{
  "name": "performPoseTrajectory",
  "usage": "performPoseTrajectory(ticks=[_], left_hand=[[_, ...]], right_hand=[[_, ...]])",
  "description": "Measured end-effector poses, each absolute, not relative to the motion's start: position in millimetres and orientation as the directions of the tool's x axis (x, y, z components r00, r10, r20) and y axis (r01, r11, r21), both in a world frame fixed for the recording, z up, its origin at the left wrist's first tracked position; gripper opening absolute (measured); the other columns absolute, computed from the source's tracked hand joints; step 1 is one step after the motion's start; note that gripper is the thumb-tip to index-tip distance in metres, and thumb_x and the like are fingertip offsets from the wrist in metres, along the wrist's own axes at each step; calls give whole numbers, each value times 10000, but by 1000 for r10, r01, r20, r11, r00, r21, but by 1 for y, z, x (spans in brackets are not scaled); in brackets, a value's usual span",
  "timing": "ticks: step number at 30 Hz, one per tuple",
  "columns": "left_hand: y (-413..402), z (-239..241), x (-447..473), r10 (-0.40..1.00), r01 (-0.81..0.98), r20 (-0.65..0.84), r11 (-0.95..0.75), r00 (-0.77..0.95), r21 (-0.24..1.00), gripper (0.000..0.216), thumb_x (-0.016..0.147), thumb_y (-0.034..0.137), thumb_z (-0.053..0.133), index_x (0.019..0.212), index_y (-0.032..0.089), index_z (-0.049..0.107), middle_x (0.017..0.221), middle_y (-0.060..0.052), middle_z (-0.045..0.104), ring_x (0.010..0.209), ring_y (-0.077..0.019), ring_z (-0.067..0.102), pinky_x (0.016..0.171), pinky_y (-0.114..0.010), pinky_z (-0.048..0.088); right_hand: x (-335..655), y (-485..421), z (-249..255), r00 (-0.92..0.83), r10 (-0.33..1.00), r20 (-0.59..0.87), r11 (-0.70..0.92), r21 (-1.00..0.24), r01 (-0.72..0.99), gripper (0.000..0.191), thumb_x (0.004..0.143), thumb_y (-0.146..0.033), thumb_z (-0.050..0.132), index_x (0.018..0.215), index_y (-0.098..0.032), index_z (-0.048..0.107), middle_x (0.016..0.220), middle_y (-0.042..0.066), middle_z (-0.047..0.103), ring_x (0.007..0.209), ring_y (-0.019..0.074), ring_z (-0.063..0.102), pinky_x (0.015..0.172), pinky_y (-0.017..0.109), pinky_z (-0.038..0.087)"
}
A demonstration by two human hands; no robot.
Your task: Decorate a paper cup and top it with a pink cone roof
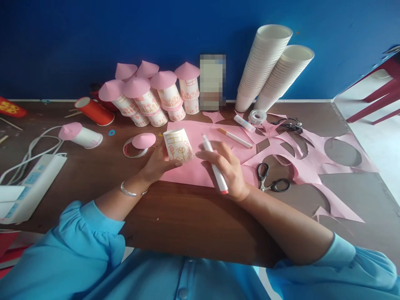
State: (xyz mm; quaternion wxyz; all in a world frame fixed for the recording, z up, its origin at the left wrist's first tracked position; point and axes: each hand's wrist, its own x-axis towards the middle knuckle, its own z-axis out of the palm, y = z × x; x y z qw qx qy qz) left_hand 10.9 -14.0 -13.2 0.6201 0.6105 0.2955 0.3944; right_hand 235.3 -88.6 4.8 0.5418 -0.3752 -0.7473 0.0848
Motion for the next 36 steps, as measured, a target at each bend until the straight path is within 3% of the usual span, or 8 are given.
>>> performPoseTrajectory(ticks=[2, 4, 6, 9, 22, 31, 36], left_hand=[[-12, -17, 12, 871, -78, 172, -154, 460, 985, 828, 661, 494, 958, 1308, 228, 516, 1100, -68, 645, 1067, -270, 644, 905, -423, 566], [-13, -19, 13, 878, -33, 205, -212, 432, 977, 871, 650, 514, 960, 1319, 232, 480, 1121, -70, 619, 1073, -269, 630, 908, -434, 564], [-15, -20, 15, 887, 5, 204, -227, 415, 974, 904, 639, 527, 964, 1328, 236, 457, 1175, -83, 607, 1131, -289, 623, 948, -456, 557], [-18, -19, 17, 909, 29, 171, -197, 381, 980, 911, 631, 496, 975, 1333, 237, 455, 1230, -97, 600, 1227, -324, 600, 1026, -481, 531], [-23, -16, 17, 904, 8, 145, -162, 401, 987, 909, 596, 431, 1000, 1325, 236, 493, 1294, -119, 600, 1344, -389, 528, 1102, -529, 470], [-26, -16, 18, 885, -21, 103, -105, 454, 994, 849, 606, 426, 994, 1261, 246, 485, 1239, -90, 620, 1200, -342, 617, 1001, -494, 530], [-25, -9, 20, 864, -59, 50, -23, 501, 998, 823, 604, 439, 989, 1236, 240, 500, 1155, -75, 643, 1127, -324, 632, 940, -472, 546]], right_hand=[[235, -93, 7, -107, 728, 677, 640, -615, 461, 291, 1039, -109, 511, 1236, -284, 635, 852, 6, 716, 743, 172, 721, 692, 321, 597], [232, -95, 6, -94, 800, 592, 569, -700, 431, 266, 1038, -100, 500, 1203, -270, 620, 754, -33, 677, 589, 126, 646, 588, 264, 549], [228, -94, 4, -87, 817, 571, 556, -738, 382, 178, 1010, -138, 595, 1138, -262, 605, 862, -4, 717, 644, 128, 671, 613, 268, 567], [220, -93, -1, -104, 794, 599, 596, -733, 327, 241, 930, -179, 744, 1080, -265, 575, 1022, 45, 733, 764, 157, 701, 671, 303, 592], [217, -96, 3, -123, 864, 489, 501, -809, 306, 224, 927, -279, 797, 999, -257, 586, 861, -8, 737, 720, 152, 705, 638, 273, 551], [217, -96, 3, -130, 906, 403, 423, -858, 290, 256, 910, -289, 798, 972, -255, 552, 843, -23, 700, 691, 134, 665, 631, 263, 534], [219, -98, 3, -185, 915, 359, 392, -900, 189, 258, 914, -253, 779, 986, -259, 531, 905, -18, 670, 763, 138, 664, 699, 285, 553]])
